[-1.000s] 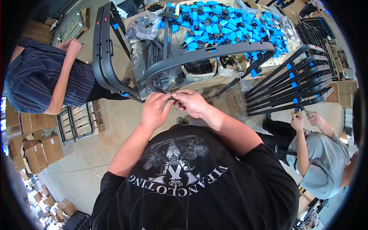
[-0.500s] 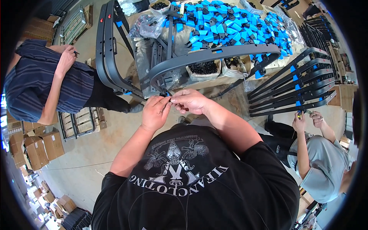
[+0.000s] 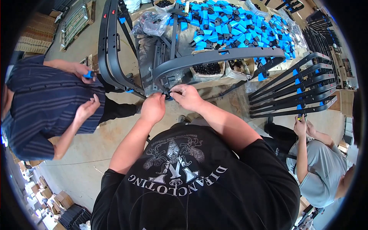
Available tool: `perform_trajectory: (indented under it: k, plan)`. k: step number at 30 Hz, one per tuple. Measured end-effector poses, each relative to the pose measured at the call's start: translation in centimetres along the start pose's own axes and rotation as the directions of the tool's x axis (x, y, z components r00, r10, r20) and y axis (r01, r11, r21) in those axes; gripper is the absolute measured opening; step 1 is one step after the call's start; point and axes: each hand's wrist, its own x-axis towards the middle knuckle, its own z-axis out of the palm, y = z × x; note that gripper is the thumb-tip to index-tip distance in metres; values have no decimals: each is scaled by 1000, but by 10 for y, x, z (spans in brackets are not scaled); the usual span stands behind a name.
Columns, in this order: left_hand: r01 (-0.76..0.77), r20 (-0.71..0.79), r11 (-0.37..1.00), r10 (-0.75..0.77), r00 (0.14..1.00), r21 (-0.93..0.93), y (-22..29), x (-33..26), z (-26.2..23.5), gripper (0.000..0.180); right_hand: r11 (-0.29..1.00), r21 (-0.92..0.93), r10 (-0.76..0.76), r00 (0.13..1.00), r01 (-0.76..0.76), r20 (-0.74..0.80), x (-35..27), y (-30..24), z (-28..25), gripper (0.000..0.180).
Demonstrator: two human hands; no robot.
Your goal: Assemble metal frames by attaching plastic components and securing them with a tool.
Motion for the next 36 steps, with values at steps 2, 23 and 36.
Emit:
perform_trajectory:
  k: [2,23,36]
  plan:
    - [10,61,999,-13,998,48,2,6,-4,29,992,-84,-97,995,97,-1,1,-2,-4,27]
    - [96,155,990,-111,982,102,14,10,-11,29,954,96,273,955,-285,118,9,-15,4,53]
    - [96,165,982,-124,979,163,20,9,-9,29,998,-35,59,996,-56,72,5,-5,9,46]
